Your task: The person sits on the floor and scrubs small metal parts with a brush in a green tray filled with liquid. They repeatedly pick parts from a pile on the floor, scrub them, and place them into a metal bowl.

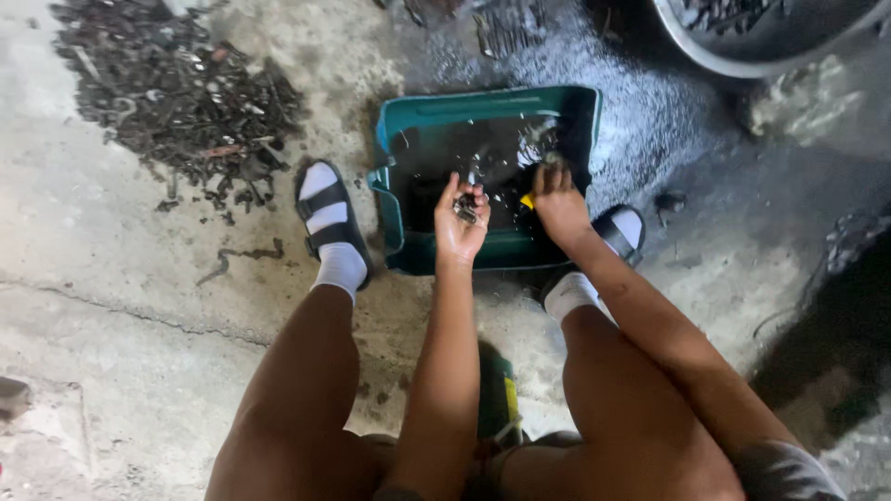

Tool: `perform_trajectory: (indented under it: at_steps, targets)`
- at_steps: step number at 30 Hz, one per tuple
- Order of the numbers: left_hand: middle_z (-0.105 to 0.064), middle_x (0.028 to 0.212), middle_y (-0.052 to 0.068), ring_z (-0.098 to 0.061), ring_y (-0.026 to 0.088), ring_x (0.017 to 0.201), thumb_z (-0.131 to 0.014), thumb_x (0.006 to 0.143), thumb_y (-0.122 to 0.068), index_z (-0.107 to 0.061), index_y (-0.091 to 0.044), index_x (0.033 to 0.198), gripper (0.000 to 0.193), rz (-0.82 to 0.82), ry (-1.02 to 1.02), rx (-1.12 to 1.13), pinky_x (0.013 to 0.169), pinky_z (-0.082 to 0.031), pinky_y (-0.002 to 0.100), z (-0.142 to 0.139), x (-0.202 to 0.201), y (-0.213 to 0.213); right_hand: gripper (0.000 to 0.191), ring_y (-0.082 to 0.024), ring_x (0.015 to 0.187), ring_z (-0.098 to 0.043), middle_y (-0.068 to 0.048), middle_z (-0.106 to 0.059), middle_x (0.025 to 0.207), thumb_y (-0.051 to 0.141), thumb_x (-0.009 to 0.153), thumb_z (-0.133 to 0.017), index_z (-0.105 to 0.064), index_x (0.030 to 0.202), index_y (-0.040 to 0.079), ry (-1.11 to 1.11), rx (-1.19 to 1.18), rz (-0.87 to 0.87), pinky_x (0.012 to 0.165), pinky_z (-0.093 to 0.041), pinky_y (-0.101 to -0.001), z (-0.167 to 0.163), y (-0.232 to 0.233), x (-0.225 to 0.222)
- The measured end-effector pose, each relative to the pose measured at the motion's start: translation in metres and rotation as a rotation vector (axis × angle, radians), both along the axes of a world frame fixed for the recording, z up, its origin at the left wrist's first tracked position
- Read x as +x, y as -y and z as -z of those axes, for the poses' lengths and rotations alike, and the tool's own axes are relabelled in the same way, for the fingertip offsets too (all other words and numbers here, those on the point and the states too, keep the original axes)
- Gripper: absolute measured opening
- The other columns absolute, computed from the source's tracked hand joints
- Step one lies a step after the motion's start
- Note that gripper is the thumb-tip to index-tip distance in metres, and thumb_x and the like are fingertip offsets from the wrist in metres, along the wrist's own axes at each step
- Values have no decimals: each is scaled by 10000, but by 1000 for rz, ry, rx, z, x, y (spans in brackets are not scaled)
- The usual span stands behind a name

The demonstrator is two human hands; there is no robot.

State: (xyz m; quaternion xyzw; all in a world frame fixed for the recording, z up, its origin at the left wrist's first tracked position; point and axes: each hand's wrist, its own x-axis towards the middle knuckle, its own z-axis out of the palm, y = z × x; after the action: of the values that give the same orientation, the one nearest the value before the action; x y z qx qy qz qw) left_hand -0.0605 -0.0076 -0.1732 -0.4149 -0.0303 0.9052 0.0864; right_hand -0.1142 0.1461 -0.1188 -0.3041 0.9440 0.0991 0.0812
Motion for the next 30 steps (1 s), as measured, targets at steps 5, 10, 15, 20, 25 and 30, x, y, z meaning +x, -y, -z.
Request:
perform_trajectory:
  at_steps: [5, 10, 15, 20, 25, 30]
  targets:
    - [-619, 817, 86, -632, 196, 796, -678, 1031, -273, -599, -58, 777, 343, 27, 126, 16, 651, -514, 290, 7, 2, -6, 546, -409, 1193, -643, -274, -631, 1311, 57, 920, -639, -546, 1448, -48, 362, -26, 267, 846, -594, -433, 0, 4, -6]
    - [-645, 860, 79, -595, 166, 756, -647, 986, -227, -675, -35, 897, 213, 262, -63, -99, 659, -513, 267, 6, 1, 13, 374, -316, 1028, -722, -192, -728, 1142, 116, 887, -721, -701, 1259, 82, 578, -466, 660, 857, -567, -386, -16, 0, -32]
    - [-620, 780, 25, -563, 108, 657, -650, 1048, -196, -656, -71, 872, 216, 328, -222, -178, 563, -429, 242, 32, 18, 11, 250, -148, 921, -729, -69, -755, 1089, 66, 941, -722, -729, 1190, 38, 1023, -1164, 781, 821, -598, -280, -34, -32, -6]
    - [-503, 595, -39, -444, 65, 463, -640, 1120, -257, -555, -141, 723, 422, 357, -191, -282, 415, -344, 227, 39, 16, -18, 286, -206, 982, -737, -108, -768, 1144, 48, 921, -747, -744, 1207, 41, 1029, -1115, 382, 837, -595, -309, -72, -47, 11]
    - [-474, 525, -47, -369, 50, 374, -573, 1041, -296, -502, -175, 654, 411, 535, -139, -237, 329, -257, 205, 22, 3, -22, 304, -273, 1179, -722, -140, -735, 1267, 0, 908, -717, -737, 1206, 55, 1097, -1222, 169, 941, -629, -348, -105, -42, 11]
    - [-482, 542, -51, -372, 49, 381, -548, 1046, -318, -488, -152, 670, 415, 469, -265, -78, 324, -220, 215, 23, -3, -27, 317, -290, 1231, -698, -158, -721, 1291, -36, 901, -709, -738, 1205, 45, 1160, -1244, 155, 976, -614, -368, -117, -41, 12]
